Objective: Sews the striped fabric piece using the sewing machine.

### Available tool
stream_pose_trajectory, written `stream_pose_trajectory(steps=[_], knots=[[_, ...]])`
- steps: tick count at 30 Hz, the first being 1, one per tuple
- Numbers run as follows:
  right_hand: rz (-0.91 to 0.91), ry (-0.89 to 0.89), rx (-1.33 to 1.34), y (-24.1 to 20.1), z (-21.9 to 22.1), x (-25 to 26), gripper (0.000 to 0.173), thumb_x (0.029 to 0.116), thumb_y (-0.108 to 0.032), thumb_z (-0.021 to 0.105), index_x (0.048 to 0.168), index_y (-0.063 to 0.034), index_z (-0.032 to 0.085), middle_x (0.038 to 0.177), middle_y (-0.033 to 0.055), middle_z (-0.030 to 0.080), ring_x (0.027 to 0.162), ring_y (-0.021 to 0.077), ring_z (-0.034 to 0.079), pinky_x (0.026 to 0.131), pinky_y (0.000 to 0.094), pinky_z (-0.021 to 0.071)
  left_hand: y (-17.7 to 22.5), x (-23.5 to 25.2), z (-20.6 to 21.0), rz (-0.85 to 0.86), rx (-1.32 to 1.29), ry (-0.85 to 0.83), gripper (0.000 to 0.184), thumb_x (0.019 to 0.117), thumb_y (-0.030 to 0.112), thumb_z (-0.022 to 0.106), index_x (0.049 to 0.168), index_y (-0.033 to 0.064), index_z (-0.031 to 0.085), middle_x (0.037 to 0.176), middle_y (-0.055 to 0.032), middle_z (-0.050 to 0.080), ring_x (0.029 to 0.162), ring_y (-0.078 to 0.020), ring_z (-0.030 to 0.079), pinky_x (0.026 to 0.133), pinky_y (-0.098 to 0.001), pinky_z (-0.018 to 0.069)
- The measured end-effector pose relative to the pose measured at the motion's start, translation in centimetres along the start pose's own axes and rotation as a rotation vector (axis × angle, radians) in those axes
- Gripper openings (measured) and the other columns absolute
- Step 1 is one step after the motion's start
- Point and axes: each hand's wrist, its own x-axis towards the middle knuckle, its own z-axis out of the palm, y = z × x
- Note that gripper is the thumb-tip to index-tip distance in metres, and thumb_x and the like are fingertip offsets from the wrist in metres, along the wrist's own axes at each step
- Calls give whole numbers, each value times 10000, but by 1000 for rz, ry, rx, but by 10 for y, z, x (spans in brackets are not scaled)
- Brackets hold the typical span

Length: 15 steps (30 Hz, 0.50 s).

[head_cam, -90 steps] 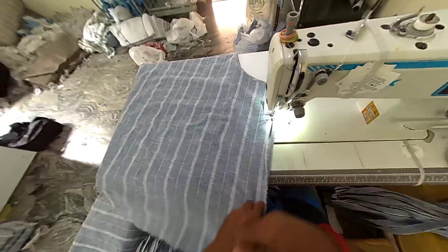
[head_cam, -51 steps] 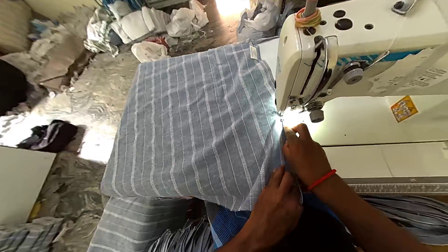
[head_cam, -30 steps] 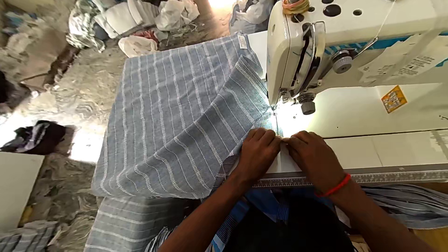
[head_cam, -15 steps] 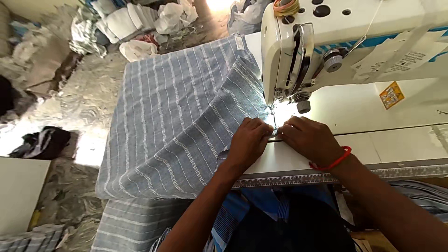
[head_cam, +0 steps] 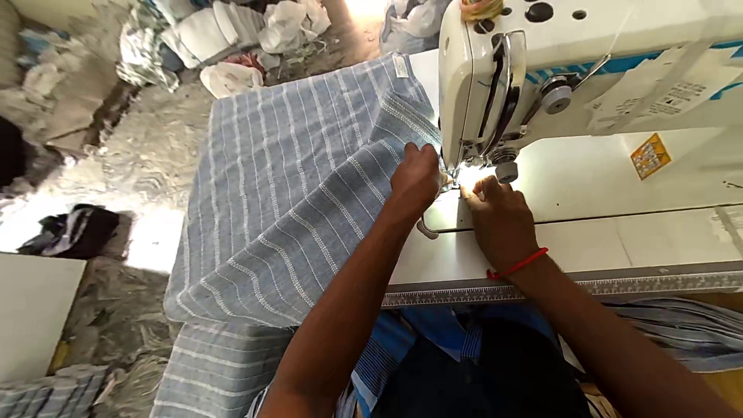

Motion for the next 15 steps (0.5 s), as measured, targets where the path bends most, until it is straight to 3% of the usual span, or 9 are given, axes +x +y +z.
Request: stream_pose_trajectory(steps=[2, 4, 6, 8, 10, 12, 15], knots=[[35, 19, 30, 2, 4, -1, 343, 991, 9, 530, 1275, -70, 705, 1158, 248, 640, 1013, 422, 640, 802, 532, 512, -14, -1, 7, 270, 44, 129, 336, 942, 220, 708, 1187, -6, 677, 1243, -235, 614, 1135, -373, 639, 937, -523, 552], [52, 27, 81, 6, 5, -1, 344, 997, -16, 540, 1300, -79, 690, 1203, 265, 636, 1049, 439, 641, 840, 552, 520, -38, -7, 13, 639, 107, 265, 187, 982, 162, 649, 1086, 29, 729, 1180, -153, 688, 1215, -349, 611, 1015, -583, 474], [61, 21, 89, 7, 5, 0, 341, 1003, -24, 541, 1302, -89, 692, 1198, 258, 638, 1057, 436, 642, 843, 546, 524, -58, -21, 18, 810, 189, 238, 294, 1058, 212, 524, 1266, 81, 684, 1343, -108, 655, 1378, -342, 521, 1163, -689, 292], [65, 41, 61, 5, 7, 3, 323, 1007, -33, 544, 1284, -91, 700, 1165, 245, 649, 1022, 419, 658, 814, 532, 535, -64, -41, 32, 781, 190, 274, 416, 1064, 356, 481, 1365, 121, 649, 1421, -77, 624, 1390, -281, 520, 1180, -570, 345], [76, 44, 30, 2, 10, 9, 321, 1006, -29, 539, 1274, -90, 704, 1143, 250, 646, 973, 415, 668, 778, 529, 537, -48, -59, 50, 651, 106, 396, 425, 993, 398, 617, 1299, 115, 702, 1241, -108, 681, 1219, -301, 597, 1021, -483, 473], [103, 10, 53, 5, 9, 13, 315, 998, -32, 530, 1252, -69, 712, 1157, 264, 655, 960, 417, 684, 776, 533, 550, -23, -71, 68, 481, 81, 457, 395, 980, 343, 639, 1281, 97, 709, 1165, -147, 659, 1115, -333, 607, 933, -472, 511], [117, 85, 244, 36, -26, -4, 286, 1036, -100, 512, 1213, 39, 688, 1120, 249, 669, 949, 372, 698, 809, 503, 587, -7, -75, 80, 384, 112, 492, 386, 1024, 341, 559, 1281, 92, 704, 1307, -141, 632, 1150, -337, 601, 924, -480, 508]])
